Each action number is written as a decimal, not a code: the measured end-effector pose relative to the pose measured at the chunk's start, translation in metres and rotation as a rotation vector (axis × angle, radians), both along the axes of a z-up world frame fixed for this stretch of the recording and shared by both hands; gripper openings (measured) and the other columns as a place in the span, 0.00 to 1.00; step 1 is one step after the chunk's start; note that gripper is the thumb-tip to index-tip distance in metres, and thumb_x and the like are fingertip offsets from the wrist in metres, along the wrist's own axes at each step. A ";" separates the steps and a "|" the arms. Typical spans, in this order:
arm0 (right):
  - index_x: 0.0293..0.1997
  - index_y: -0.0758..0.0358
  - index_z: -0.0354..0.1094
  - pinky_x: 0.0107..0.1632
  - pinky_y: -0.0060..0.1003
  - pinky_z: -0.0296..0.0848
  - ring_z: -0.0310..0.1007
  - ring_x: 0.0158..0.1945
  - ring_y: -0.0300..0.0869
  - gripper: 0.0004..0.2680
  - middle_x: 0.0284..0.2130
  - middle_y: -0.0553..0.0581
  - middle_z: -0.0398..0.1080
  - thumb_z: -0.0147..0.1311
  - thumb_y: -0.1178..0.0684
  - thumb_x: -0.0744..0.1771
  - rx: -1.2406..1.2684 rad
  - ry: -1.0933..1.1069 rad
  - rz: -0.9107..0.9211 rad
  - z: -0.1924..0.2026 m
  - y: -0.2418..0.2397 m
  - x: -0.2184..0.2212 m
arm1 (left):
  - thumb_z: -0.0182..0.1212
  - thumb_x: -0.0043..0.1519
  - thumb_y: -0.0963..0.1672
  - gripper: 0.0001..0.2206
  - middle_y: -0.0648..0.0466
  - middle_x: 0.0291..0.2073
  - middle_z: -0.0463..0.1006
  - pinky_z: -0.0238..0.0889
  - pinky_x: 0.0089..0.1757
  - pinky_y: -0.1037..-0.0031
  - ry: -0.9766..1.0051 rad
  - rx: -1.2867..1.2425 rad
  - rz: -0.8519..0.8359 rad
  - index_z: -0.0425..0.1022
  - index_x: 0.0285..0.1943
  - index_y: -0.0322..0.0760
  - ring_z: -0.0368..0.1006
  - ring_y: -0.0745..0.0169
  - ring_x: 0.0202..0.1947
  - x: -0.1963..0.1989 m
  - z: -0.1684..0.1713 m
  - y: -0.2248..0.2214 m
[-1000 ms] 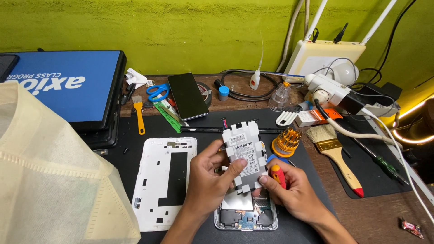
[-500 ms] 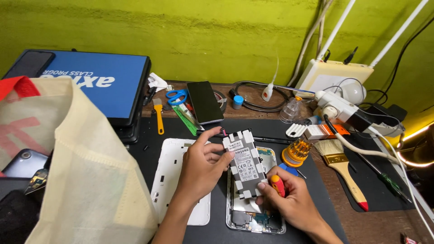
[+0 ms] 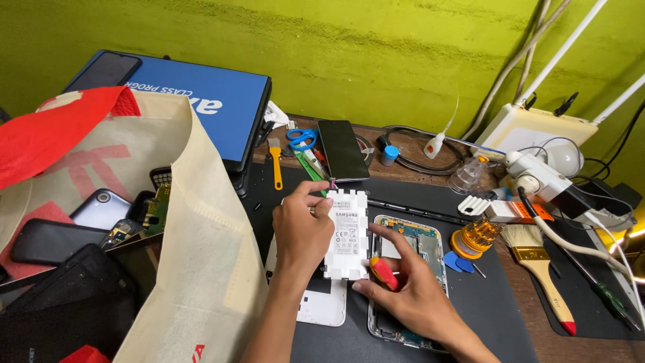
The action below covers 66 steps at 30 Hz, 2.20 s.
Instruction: The person uses a screwdriver to remove screws from a disassembled Samsung tablet, then lifts and sets aside the battery. The person continues to unscrew components from the tablet's internal frame.
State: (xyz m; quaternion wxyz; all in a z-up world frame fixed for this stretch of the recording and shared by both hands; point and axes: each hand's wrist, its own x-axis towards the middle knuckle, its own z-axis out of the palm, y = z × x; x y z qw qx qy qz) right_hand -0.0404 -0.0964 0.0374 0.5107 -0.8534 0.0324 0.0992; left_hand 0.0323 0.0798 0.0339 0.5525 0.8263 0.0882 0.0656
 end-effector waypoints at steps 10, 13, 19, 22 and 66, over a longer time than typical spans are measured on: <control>0.67 0.47 0.67 0.49 0.26 0.73 0.79 0.36 0.31 0.25 0.30 0.49 0.84 0.67 0.55 0.62 -0.020 -0.050 0.130 0.003 0.025 0.008 | 0.56 0.63 0.41 0.15 0.51 0.40 0.87 0.67 0.46 0.53 -0.078 0.136 0.118 0.83 0.54 0.51 0.81 0.45 0.42 0.012 -0.020 0.017; 0.67 0.54 0.65 0.53 0.27 0.77 0.82 0.41 0.30 0.24 0.35 0.51 0.87 0.64 0.57 0.62 0.090 -0.115 0.197 0.002 0.031 0.011 | 0.58 0.63 0.38 0.15 0.48 0.42 0.86 0.71 0.41 0.54 -0.151 0.233 0.157 0.81 0.56 0.46 0.81 0.44 0.42 0.015 -0.028 0.019; 0.63 0.50 0.70 0.51 0.23 0.80 0.86 0.41 0.30 0.22 0.34 0.51 0.86 0.68 0.56 0.61 0.017 -0.085 0.159 -0.004 0.037 0.015 | 0.59 0.63 0.37 0.16 0.49 0.43 0.85 0.72 0.38 0.54 -0.068 0.348 0.130 0.80 0.58 0.45 0.81 0.44 0.41 0.015 -0.025 0.019; 0.60 0.45 0.73 0.28 0.28 0.60 0.52 0.19 0.35 0.22 0.25 0.40 0.79 0.72 0.48 0.60 -0.269 -0.253 0.231 -0.018 0.034 0.020 | 0.61 0.61 0.37 0.18 0.47 0.44 0.84 0.70 0.39 0.52 0.043 0.401 0.088 0.79 0.59 0.48 0.79 0.42 0.44 0.014 -0.022 0.019; 0.59 0.79 0.65 0.18 0.27 0.51 0.48 0.17 0.37 0.20 0.14 0.57 0.52 0.43 0.48 0.68 0.719 -0.350 -0.179 -0.037 -0.103 0.014 | 0.65 0.57 0.38 0.08 0.48 0.31 0.79 0.72 0.37 0.70 -0.596 0.555 -0.679 0.81 0.44 0.36 0.76 0.52 0.39 -0.040 -0.054 -0.083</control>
